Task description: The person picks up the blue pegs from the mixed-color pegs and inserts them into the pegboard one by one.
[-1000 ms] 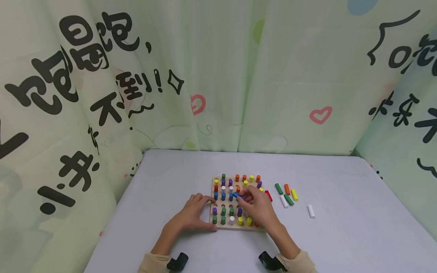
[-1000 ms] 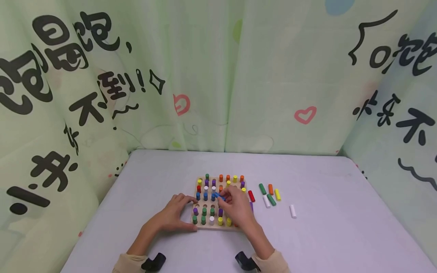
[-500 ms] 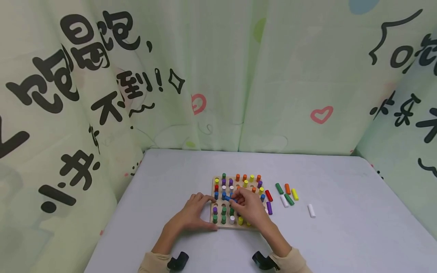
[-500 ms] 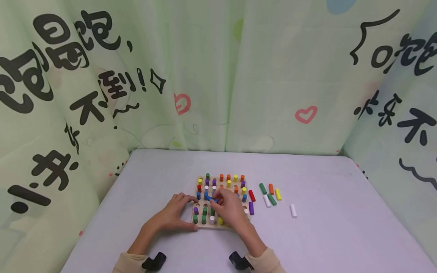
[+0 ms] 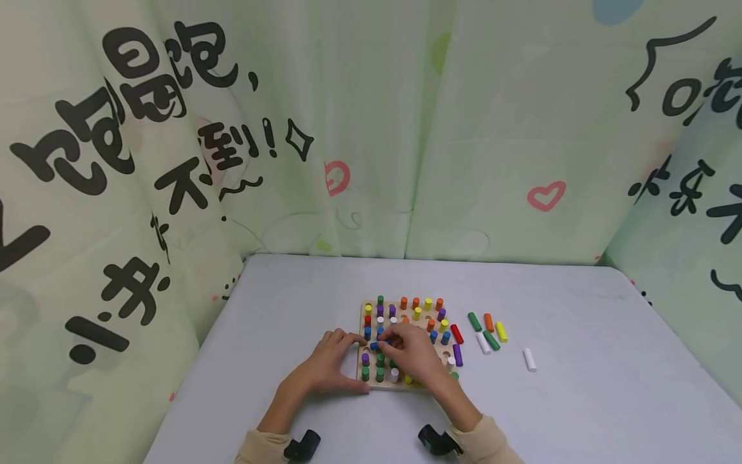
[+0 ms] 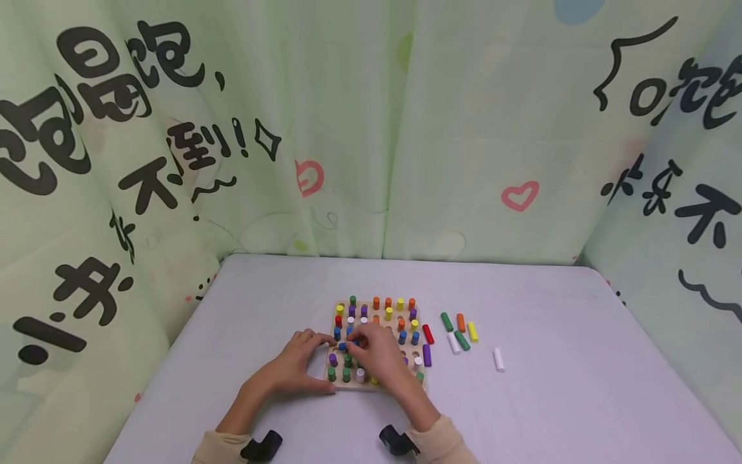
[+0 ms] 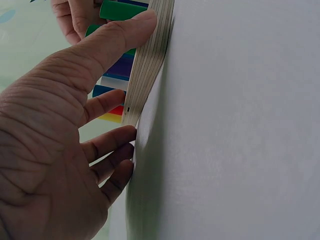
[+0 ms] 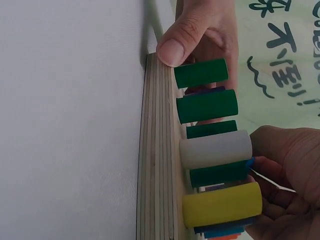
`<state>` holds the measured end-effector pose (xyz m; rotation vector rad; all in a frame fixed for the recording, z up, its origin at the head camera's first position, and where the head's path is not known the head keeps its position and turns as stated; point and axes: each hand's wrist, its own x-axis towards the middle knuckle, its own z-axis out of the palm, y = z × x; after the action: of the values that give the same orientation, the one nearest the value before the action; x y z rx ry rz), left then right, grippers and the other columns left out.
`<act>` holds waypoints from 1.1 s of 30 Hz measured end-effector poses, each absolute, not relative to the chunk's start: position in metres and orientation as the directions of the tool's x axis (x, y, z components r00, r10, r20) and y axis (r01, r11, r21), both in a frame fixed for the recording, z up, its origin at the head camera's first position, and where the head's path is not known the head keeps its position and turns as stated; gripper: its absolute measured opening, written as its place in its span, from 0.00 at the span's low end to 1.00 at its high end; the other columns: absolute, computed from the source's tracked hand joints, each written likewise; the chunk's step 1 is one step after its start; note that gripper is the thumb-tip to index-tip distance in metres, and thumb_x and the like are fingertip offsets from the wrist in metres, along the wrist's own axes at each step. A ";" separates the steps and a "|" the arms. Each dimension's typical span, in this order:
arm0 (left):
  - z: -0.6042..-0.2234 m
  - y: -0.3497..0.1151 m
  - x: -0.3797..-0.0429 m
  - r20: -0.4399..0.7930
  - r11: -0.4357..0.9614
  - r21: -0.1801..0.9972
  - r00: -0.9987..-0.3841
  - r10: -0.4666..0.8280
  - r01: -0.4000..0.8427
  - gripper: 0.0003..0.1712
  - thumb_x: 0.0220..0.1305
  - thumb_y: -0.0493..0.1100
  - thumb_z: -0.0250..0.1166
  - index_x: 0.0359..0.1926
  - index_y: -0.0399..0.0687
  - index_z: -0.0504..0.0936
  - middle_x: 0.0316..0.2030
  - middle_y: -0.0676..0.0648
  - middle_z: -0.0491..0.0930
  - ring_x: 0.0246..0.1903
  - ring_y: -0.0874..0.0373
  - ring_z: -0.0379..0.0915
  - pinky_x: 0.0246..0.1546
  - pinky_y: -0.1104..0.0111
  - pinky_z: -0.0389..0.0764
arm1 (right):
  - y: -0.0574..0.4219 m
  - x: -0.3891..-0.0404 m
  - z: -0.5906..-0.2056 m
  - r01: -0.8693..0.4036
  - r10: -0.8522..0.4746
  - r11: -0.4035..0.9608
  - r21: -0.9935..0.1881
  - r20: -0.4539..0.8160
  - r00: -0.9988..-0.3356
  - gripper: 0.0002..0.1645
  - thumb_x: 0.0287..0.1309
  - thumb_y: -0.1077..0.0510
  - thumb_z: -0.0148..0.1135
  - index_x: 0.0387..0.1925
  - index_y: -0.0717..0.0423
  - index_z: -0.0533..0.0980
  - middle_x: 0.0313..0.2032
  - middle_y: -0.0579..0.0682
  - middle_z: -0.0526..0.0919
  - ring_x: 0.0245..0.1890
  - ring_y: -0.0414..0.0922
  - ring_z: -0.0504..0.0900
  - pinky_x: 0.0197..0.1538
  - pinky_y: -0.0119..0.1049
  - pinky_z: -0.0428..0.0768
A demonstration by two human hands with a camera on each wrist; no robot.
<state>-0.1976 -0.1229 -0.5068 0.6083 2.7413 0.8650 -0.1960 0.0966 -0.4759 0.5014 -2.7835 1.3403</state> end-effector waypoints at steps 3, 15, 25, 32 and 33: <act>-0.507 -0.123 -0.198 -0.066 0.743 0.583 -0.893 0.445 0.328 0.50 0.45 0.69 0.79 0.66 0.58 0.73 0.51 0.52 0.69 0.55 0.52 0.62 0.56 0.51 0.72 | 0.095 -0.198 -0.477 -0.306 -0.291 0.592 -0.746 0.156 -0.944 0.03 0.65 0.62 0.68 0.39 0.56 0.85 0.31 0.43 0.81 0.30 0.40 0.74 0.34 0.28 0.76; -0.506 -0.122 -0.198 -0.061 0.744 0.579 -0.892 0.448 0.334 0.51 0.45 0.69 0.79 0.67 0.57 0.72 0.51 0.52 0.69 0.54 0.53 0.62 0.56 0.52 0.72 | 0.086 -0.201 -0.476 -0.309 -0.305 0.579 -0.754 0.151 -0.940 0.08 0.65 0.62 0.68 0.44 0.59 0.84 0.34 0.46 0.84 0.32 0.41 0.76 0.35 0.26 0.77; -0.505 -0.121 -0.196 -0.055 0.743 0.576 -0.890 0.452 0.342 0.53 0.45 0.70 0.79 0.68 0.55 0.72 0.51 0.52 0.70 0.54 0.54 0.62 0.56 0.53 0.73 | 0.083 -0.198 -0.477 -0.317 -0.311 0.524 -0.791 0.169 -0.935 0.08 0.66 0.63 0.67 0.45 0.61 0.82 0.39 0.50 0.86 0.34 0.42 0.81 0.38 0.25 0.79; -0.506 -0.123 -0.196 -0.056 0.747 0.573 -0.893 0.447 0.338 0.53 0.45 0.70 0.79 0.69 0.55 0.71 0.51 0.52 0.70 0.53 0.53 0.62 0.56 0.53 0.73 | 0.084 -0.190 -0.472 -0.341 -0.294 0.507 -0.792 0.214 -0.932 0.07 0.66 0.61 0.67 0.43 0.59 0.83 0.38 0.48 0.86 0.36 0.42 0.82 0.40 0.26 0.80; -0.507 -0.124 -0.195 -0.056 0.746 0.572 -0.892 0.449 0.340 0.53 0.45 0.70 0.79 0.68 0.54 0.72 0.51 0.51 0.70 0.53 0.53 0.62 0.56 0.53 0.73 | 0.084 -0.188 -0.470 -0.343 -0.288 0.507 -0.791 0.220 -0.932 0.06 0.66 0.60 0.67 0.43 0.58 0.83 0.37 0.47 0.86 0.36 0.42 0.82 0.40 0.26 0.80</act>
<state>-0.1953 -0.1241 -0.5069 0.6295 2.7551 0.8482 -0.1881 0.0845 -0.4705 0.5614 -2.6750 1.4246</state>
